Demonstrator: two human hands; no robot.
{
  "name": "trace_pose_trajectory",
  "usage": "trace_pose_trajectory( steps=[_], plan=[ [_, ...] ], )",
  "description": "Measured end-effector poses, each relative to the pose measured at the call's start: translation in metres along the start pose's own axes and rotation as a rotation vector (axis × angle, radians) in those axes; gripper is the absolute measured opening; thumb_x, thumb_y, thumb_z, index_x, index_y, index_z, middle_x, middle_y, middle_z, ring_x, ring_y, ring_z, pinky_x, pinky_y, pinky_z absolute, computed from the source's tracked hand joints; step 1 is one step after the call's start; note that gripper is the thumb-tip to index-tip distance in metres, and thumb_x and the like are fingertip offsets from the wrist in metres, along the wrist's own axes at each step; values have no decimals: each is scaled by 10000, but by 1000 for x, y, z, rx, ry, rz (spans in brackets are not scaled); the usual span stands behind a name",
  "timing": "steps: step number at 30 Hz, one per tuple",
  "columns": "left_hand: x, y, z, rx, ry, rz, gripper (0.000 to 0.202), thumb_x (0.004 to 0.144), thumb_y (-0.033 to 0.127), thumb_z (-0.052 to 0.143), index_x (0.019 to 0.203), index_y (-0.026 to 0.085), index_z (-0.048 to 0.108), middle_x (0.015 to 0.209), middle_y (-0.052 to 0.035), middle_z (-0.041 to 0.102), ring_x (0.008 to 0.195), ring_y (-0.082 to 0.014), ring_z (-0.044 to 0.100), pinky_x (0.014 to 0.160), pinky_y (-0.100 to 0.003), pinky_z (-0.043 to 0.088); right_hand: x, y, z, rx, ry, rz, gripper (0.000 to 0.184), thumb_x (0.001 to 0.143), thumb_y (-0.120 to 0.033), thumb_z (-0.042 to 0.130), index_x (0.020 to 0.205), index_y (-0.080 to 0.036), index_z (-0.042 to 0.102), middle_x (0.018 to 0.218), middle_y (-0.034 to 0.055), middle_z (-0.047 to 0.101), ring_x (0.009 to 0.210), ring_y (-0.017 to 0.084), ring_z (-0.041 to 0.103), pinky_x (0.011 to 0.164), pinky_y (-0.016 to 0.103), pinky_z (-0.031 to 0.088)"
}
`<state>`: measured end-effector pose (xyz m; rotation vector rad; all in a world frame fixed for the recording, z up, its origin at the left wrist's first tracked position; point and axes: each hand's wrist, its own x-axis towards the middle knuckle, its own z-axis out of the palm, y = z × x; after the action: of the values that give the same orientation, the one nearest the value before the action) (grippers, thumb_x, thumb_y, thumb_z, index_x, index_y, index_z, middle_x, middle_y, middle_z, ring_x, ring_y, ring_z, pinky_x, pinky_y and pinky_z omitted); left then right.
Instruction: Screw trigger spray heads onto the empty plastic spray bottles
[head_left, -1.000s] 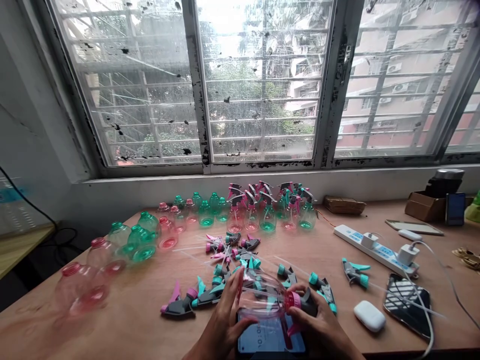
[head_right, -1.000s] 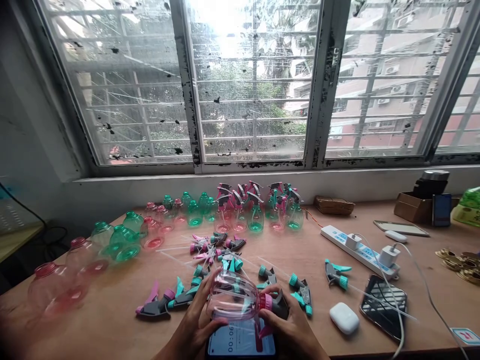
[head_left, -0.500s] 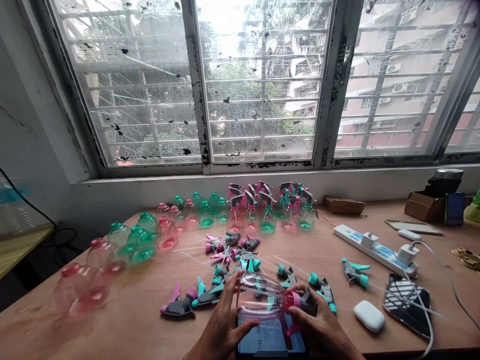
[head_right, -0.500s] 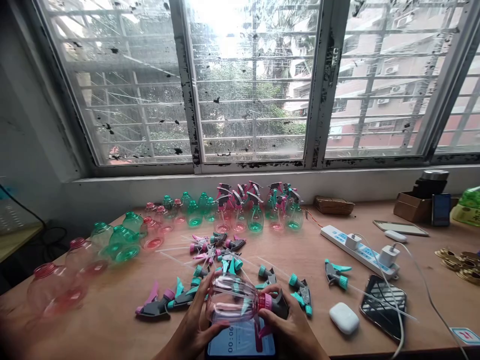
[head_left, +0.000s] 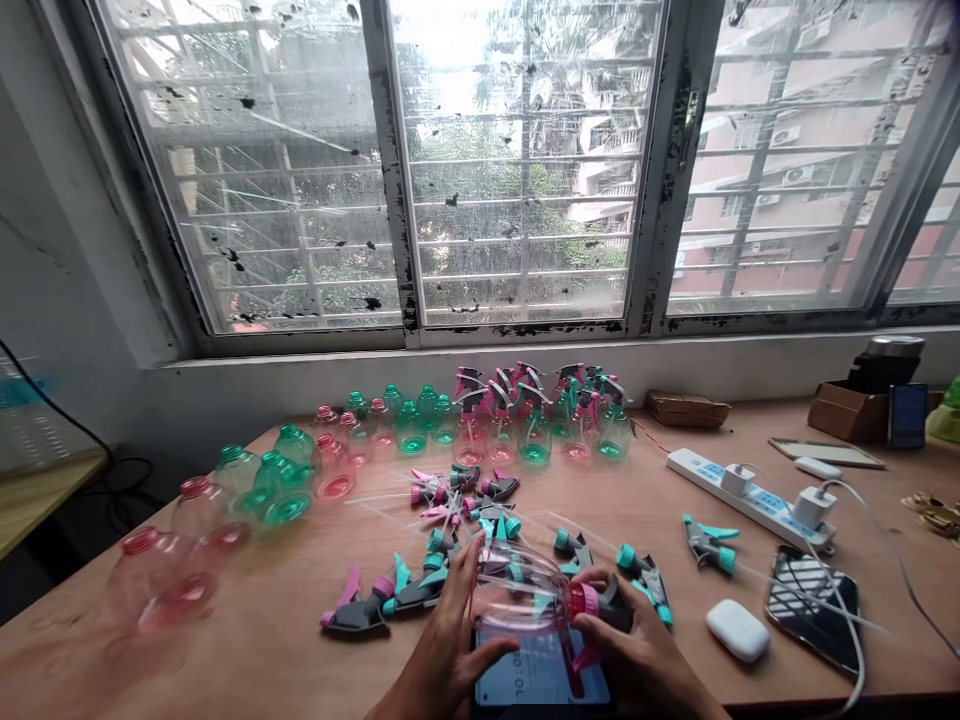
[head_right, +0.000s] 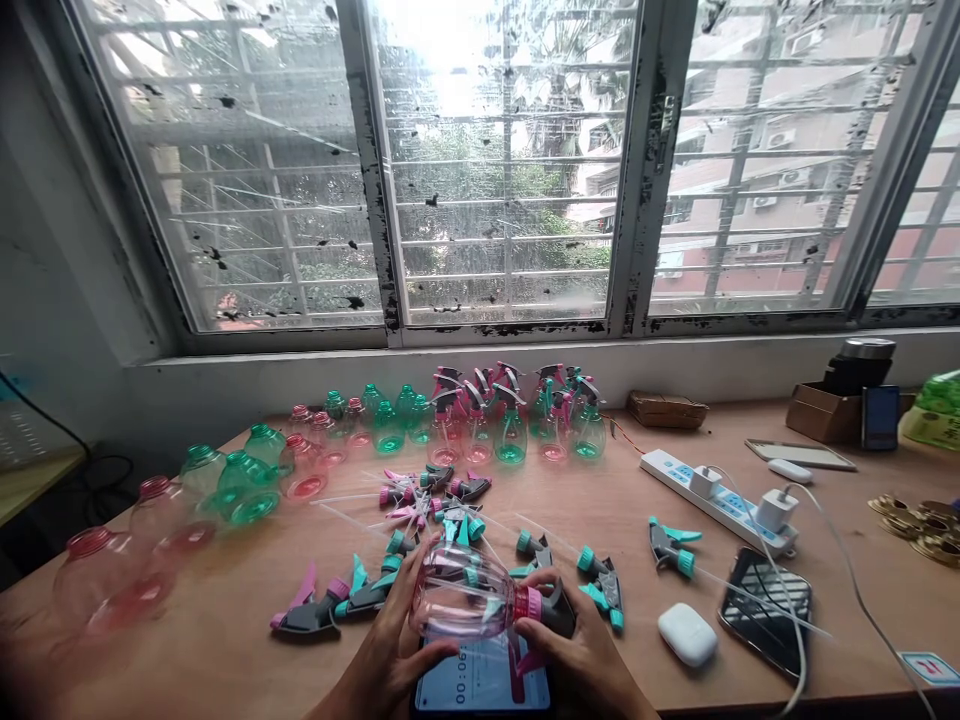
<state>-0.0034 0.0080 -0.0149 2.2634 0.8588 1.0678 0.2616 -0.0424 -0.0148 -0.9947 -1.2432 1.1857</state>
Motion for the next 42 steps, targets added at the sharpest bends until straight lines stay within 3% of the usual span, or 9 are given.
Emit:
trace_pose_trajectory(
  steps=[4, 10, 14, 19, 24, 27, 32, 37, 42],
  plan=[
    [1, 5, -1, -24, 14, 3, 674, 1012, 383, 479, 1575, 363, 109, 1657, -72, 192, 1506, -315, 240, 1205, -503, 261, 1, 2, 0, 13, 12, -13, 339, 754, -424, 823, 962, -216, 655, 726, -16, 665, 652, 186, 631, 577, 262, 552],
    [-3, 2, -1, 2, -6, 22, 905, 909, 433, 657, 1583, 332, 62, 1655, -114, 189, 1512, -376, 176, 1199, -571, 224, 1, 3, -2, 17, -13, 8, 356, 754, -420, 826, 977, -213, 643, 748, -10, 669, 656, 187, 628, 572, 271, 560],
    [-3, -6, 1, -6, 7, 9, 907, 877, 482, 680, 1577, 333, 122, 1660, -124, 149, 1505, -385, 201, 1193, -558, 253, 1, 2, 0, 33, -5, 7, 358, 757, -430, 820, 980, -218, 638, 734, -13, 665, 643, 184, 626, 559, 269, 560],
    [-1, -5, 1, -2, 16, 10, 846, 921, 444, 633, 1569, 391, 92, 1646, -100, 209, 1515, -365, 176, 1199, -578, 211, 2, 3, 0, 43, -2, 13, 377, 744, -440, 825, 979, -213, 638, 716, -19, 650, 615, 177, 619, 545, 268, 559],
    [-2, 4, -2, -14, -17, -11, 986, 829, 528, 707, 1576, 355, 87, 1662, -121, 141, 1515, -386, 155, 1201, -565, 227, 3, 7, -1, 52, -4, 22, 401, 721, -447, 841, 970, -208, 637, 716, -15, 668, 610, 177, 625, 530, 261, 554],
    [-1, 2, -1, -18, -9, -5, 932, 865, 538, 660, 1578, 346, 91, 1668, -116, 119, 1515, -378, 161, 1196, -561, 249, 3, 8, -1, 45, 7, 21, 394, 717, -442, 847, 966, -213, 646, 728, -11, 680, 618, 175, 629, 528, 248, 549],
    [-2, 1, 0, 29, 25, 13, 731, 985, 410, 538, 1572, 377, 104, 1675, -72, 115, 1524, -327, 155, 1204, -544, 234, 3, 6, 1, 71, 6, 33, 394, 726, -450, 840, 979, -223, 643, 732, -16, 671, 610, 175, 626, 528, 268, 568],
    [-2, 5, -1, 53, -10, 25, 842, 949, 451, 587, 1583, 340, 44, 1675, -92, 96, 1523, -346, 113, 1201, -551, 235, 3, 6, 1, 53, 13, 8, 387, 719, -434, 849, 966, -213, 650, 736, -13, 684, 635, 176, 631, 544, 255, 553],
    [-2, -5, 3, 37, 9, 19, 859, 936, 478, 588, 1583, 336, 42, 1670, -106, 130, 1524, -352, 113, 1203, -571, 196, 3, 6, 0, 19, 24, 2, 395, 715, -456, 842, 965, -213, 656, 724, -13, 687, 627, 180, 626, 532, 247, 528]
  ],
)
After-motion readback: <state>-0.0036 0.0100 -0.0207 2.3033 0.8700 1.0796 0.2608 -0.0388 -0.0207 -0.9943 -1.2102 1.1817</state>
